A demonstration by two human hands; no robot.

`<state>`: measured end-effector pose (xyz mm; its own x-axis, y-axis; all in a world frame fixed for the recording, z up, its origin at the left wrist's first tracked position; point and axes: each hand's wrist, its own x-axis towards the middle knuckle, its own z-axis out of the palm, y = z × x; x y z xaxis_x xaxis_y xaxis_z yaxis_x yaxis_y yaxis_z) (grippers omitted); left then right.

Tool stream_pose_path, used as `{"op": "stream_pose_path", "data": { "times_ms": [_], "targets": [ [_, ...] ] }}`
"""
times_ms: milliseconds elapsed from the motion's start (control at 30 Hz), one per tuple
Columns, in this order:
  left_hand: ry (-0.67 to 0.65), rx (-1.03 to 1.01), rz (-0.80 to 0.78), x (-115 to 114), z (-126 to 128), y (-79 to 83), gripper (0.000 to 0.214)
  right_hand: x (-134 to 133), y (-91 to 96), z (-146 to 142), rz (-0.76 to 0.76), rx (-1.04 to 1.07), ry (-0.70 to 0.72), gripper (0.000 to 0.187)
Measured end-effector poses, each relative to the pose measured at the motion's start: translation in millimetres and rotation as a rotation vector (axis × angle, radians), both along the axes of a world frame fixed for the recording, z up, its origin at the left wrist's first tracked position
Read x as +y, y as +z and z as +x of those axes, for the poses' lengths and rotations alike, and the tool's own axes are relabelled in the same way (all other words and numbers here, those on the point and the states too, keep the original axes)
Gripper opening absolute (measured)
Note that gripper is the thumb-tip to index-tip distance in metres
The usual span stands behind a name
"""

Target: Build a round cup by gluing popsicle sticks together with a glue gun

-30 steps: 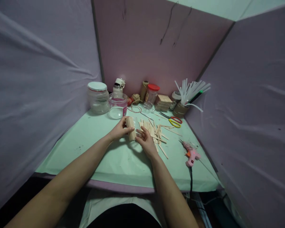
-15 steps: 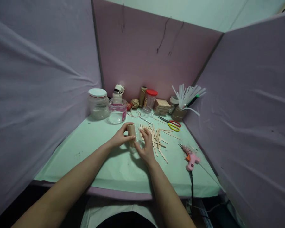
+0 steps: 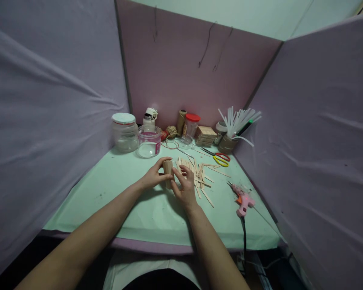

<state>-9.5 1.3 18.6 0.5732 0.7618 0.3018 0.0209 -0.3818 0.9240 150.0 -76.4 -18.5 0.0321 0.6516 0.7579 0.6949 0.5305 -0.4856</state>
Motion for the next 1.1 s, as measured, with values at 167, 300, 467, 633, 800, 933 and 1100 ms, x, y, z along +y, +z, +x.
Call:
{"op": "stream_pose_path", "data": {
  "times_ms": [167, 300, 467, 633, 800, 933, 1100],
  "targets": [
    [0.002, 0.003, 0.008, 1, 0, -1.5, 0.066, 0, 0.3, 0, -0.009, 0.003, 0.009, 0.047],
    [0.002, -0.008, -0.016, 2, 0, -1.8, 0.067, -1, 0.8, -1, -0.021, 0.029, 0.024, 0.046],
    [0.004, -0.021, 0.023, -1, 0, -3.1, 0.081, 0, -0.8, 2, -0.071, 0.242, 0.042, 0.061],
    [-0.032, -0.056, 0.061, -3, 4, -11.6, 0.104, 6, -7.9, 7, -0.234, 0.58, 0.143, 0.066],
    [-0.005, -0.034, 0.17, 0, 8, -20.7, 0.095, 8, -8.7, 5, -0.266, 0.642, 0.188, 0.058],
    [-0.002, 0.001, 0.201, 1, 8, -20.6, 0.087, 7, -8.4, 4, -0.252, 0.656, 0.163, 0.052],
    [-0.006, -0.001, 0.203, 0, 8, -19.0, 0.087, 8, -10.4, 6, -0.243, 0.642, 0.141, 0.051]
  ]
}}
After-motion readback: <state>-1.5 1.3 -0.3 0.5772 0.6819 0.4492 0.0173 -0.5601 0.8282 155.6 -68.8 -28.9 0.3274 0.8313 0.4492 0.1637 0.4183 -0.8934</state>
